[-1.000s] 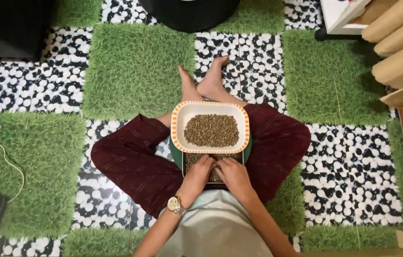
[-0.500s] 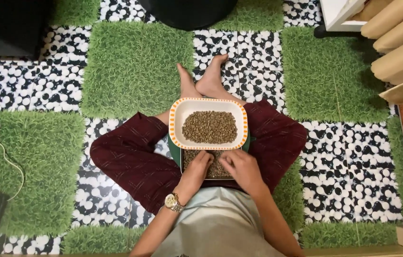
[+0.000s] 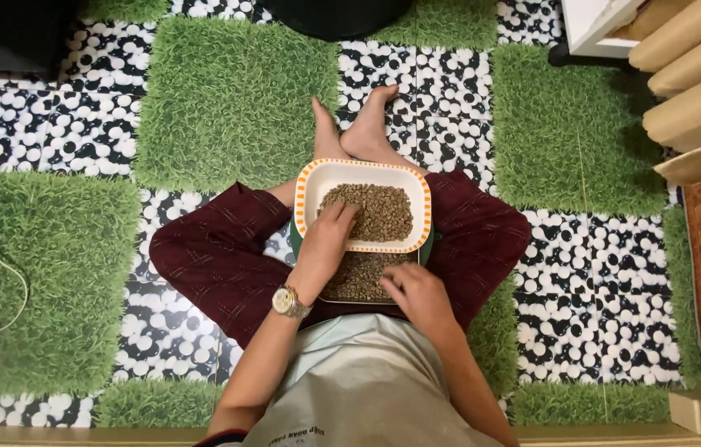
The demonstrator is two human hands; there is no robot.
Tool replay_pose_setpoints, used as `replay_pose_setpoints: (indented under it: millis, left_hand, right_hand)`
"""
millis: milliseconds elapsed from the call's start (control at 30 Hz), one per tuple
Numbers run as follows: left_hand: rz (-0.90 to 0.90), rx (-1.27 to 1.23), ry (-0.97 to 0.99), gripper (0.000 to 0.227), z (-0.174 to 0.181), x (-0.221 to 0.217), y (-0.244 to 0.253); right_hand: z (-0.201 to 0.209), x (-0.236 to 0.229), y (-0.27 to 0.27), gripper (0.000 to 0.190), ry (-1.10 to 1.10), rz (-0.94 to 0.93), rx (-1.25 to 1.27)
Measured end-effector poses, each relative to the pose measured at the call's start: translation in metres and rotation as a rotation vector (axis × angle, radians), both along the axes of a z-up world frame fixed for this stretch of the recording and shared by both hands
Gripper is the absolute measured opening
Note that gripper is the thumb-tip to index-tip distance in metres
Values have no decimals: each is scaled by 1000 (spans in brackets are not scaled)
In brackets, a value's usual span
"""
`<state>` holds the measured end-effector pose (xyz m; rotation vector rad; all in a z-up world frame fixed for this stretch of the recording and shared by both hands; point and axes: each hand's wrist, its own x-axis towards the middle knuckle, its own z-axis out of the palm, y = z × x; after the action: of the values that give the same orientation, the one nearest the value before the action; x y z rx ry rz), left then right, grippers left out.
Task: The person manually sorts through green coffee beans in a tray to pick out defects or foreign objects.
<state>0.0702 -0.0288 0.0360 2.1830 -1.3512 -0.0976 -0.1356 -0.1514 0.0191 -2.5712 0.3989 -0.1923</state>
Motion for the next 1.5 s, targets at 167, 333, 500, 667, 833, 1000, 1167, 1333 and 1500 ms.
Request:
replay_pose_setpoints:
  millis: [167, 333, 500, 667, 833, 1000, 1167, 1333, 1500]
  left_hand:
    - [41, 4, -12, 35, -6, -3, -4]
    - [27, -94, 11, 22, -10, -22, 9]
    - [-78, 56, 147, 12, -26, -70, 41]
    - [-45, 215, 92, 19, -55, -70, 37]
    - [-83, 305, 129, 23, -62, -63, 25]
    - [-80, 324, 257, 27, -62, -65, 25]
    - [-72, 256, 243, 18, -73, -68, 29]
    - [-84, 257, 253, 15, -66, -69, 28]
    - [-83, 213, 277, 12, -63, -67, 30]
  right_hand:
    - [6, 10, 11, 30, 176, 75, -2]
    - [-19, 22, 12, 40, 263, 85, -29]
    - [-33, 25, 9, 34, 272, 150, -64]
    - [-27, 23, 8, 22, 215, 108, -17]
    - [-5, 20, 6, 13, 128, 79, 60]
    - [-15, 18, 4, 9, 62, 69, 121]
    - [-6, 19, 11, 8, 17, 74, 159]
    - [10, 17, 9, 7, -29, 68, 157]
    - [25, 29, -1, 10, -112, 55, 117]
